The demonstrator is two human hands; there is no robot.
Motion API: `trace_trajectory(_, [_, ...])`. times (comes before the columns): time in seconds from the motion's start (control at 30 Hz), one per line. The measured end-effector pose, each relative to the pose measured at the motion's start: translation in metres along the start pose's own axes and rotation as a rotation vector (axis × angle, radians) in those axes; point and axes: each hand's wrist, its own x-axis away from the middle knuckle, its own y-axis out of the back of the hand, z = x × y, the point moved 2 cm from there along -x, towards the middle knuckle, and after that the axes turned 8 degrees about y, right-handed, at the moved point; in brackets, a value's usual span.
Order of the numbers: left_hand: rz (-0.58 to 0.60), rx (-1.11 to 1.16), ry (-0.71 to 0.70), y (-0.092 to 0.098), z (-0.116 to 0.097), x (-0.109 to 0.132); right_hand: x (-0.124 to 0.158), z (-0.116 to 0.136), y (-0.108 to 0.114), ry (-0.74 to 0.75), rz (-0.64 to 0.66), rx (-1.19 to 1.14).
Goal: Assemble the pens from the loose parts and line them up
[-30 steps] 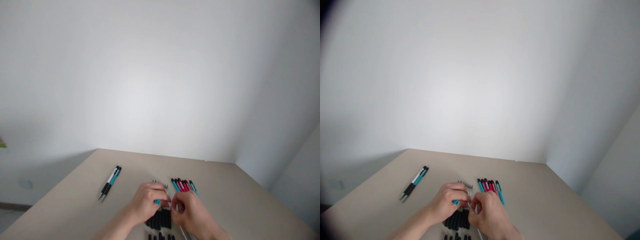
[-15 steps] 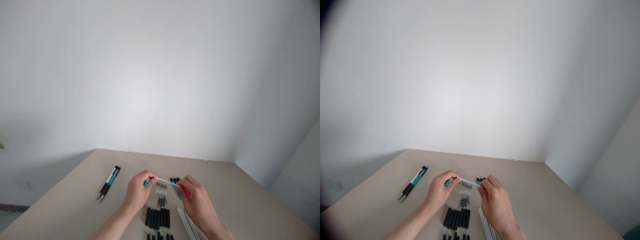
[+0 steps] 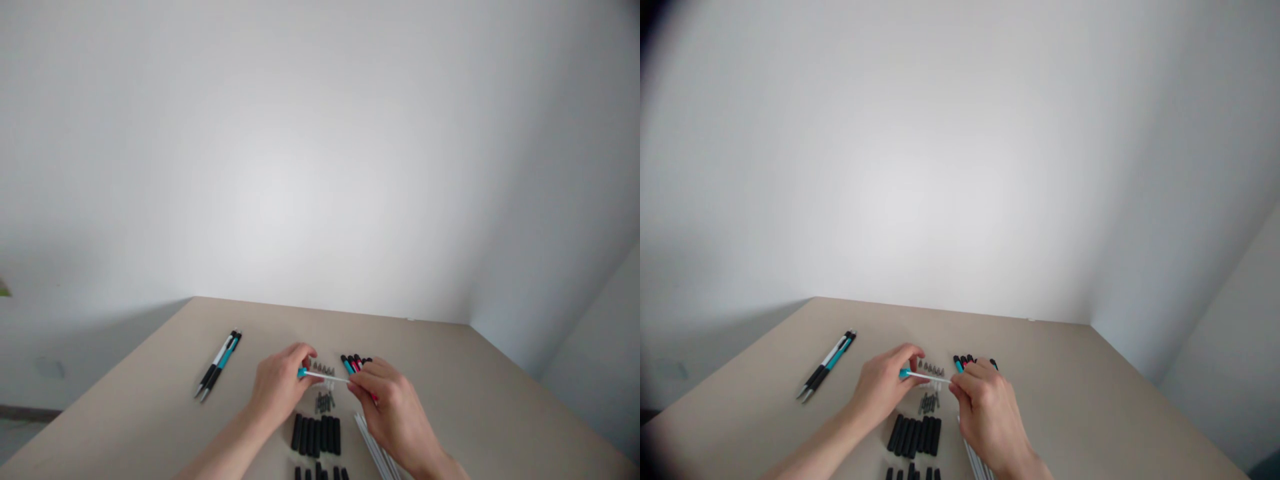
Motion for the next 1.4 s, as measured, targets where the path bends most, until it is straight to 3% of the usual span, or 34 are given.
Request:
trace_trajectory(0.17, [0.072, -0.071, -0.028, 0.002, -0.006, 0.002, -0.002, 0.004, 0.002, 0.026, -0.001, 0.027])
trace_trajectory(0.33, [0.165, -0.063, -0.244, 0.007, -0.019, 0.009, -0.002, 0.008, -0.002, 0.041, 0.071, 0.026])
trace_trajectory(0.47, [0.169, -0.072, -0.384, 0.008, -0.023, 0.011, -0.002, 0.008, -0.004, 0.053, 0.071, -0.023])
trace_trajectory(0.6, [0.147, -0.112, -0.422, 0.004, -0.021, 0.010, 0.000, 0.007, -0.009, 0.042, 0.059, -0.053])
trace_trajectory(0.87, [0.145, -0.074, -0.416, 0.005, -0.023, 0.011, 0.002, 0.002, -0.017, -0.027, 0.047, -0.110])
trace_trajectory(1.03, [0.045, -0.078, -0.282, 0.006, -0.016, 0.007, 0.000, -0.006, -0.019, -0.155, 0.026, -0.101])
trace_trajectory(1.4, [-0.018, -0.024, -0.156, 0.004, -0.008, 0.003, -0.009, -0.004, -0.030, -0.154, 0.161, -0.069])
